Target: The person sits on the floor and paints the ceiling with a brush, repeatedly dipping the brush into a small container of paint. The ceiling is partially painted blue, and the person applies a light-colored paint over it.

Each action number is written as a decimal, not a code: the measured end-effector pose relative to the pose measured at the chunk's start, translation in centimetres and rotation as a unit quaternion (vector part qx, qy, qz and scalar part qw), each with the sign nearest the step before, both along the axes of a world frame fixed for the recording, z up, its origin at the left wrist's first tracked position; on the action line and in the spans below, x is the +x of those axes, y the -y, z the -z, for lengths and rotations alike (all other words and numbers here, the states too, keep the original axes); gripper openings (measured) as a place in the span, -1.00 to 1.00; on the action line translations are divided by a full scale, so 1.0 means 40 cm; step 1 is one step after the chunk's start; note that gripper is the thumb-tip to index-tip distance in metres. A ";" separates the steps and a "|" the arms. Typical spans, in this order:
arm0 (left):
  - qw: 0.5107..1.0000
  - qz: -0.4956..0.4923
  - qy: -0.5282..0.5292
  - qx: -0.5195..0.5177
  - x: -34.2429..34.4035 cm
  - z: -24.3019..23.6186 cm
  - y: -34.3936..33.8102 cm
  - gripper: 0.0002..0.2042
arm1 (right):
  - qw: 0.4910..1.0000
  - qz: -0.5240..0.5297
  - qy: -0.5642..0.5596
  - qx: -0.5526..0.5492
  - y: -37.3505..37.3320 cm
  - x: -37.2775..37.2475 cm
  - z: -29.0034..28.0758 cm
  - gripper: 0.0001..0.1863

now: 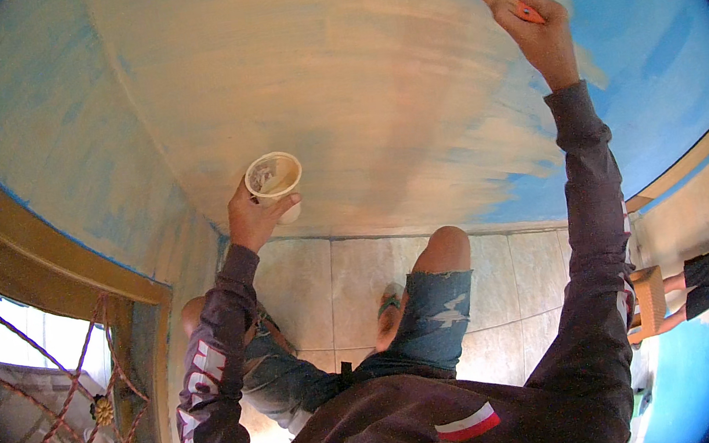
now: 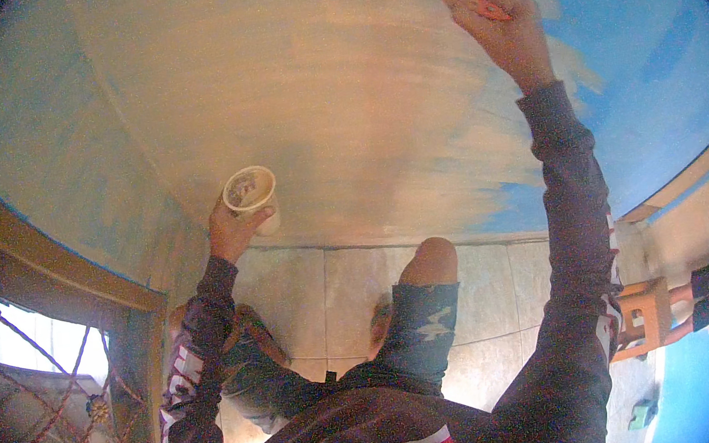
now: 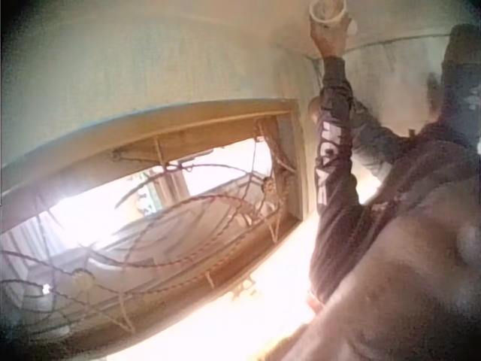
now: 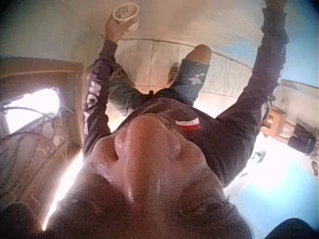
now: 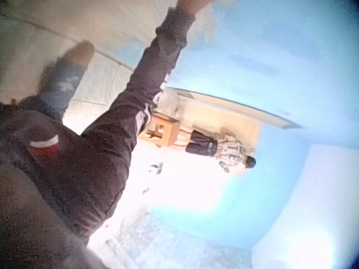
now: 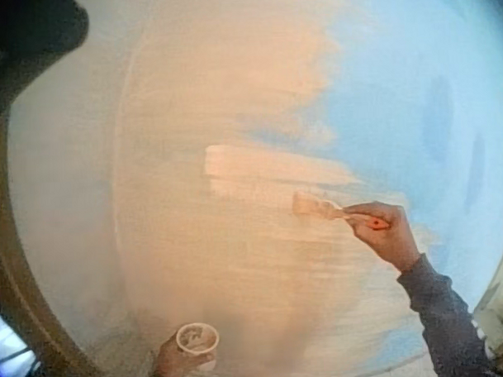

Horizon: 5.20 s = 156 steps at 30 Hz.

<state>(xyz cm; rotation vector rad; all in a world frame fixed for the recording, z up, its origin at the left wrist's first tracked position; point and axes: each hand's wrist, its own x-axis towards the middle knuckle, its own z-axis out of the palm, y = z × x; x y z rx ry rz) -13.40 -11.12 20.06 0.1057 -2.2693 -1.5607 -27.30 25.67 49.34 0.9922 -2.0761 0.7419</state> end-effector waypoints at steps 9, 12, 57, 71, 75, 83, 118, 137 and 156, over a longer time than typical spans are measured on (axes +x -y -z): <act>1.000 -0.002 0.007 -0.003 -0.002 0.001 -0.004 -0.31 | 0.989 0.127 0.057 -0.050 -0.274 0.060 -0.003 -0.73; 1.000 -0.003 0.006 -0.003 0.003 -0.009 -0.009 -0.32 | 0.986 0.144 0.048 -0.073 -0.313 0.100 -0.006 -0.70; 0.999 0.013 -0.032 0.029 -0.009 0.037 0.014 -0.29 | 0.983 0.082 0.096 -0.130 -0.142 0.064 0.026 -0.66; 0.999 0.031 -0.015 -0.017 0.018 0.016 -0.001 -0.25 | 0.966 0.161 0.100 -0.173 -0.262 0.222 0.218 -0.69; 0.997 0.077 0.012 -0.028 0.013 0.024 0.002 -0.18 | 0.929 0.049 0.299 -0.214 -0.001 0.260 0.363 -0.76; 0.988 0.144 -0.006 -0.054 0.017 0.040 -0.010 -0.14 | 0.912 -0.062 0.389 -0.111 0.266 0.262 0.409 -0.78; 0.976 0.202 0.023 -0.076 0.016 0.015 -0.033 -0.18 | 0.913 -0.035 0.165 -0.373 0.275 0.130 0.285 -0.64; 0.987 0.154 0.021 -0.038 0.028 0.007 -0.008 -0.16 | 0.943 -0.158 0.277 -0.100 0.353 0.190 0.344 -0.72; 0.990 0.141 -0.011 -0.022 0.023 0.024 -0.012 -0.14 | 0.938 -0.142 0.307 0.070 0.401 0.185 0.474 -0.75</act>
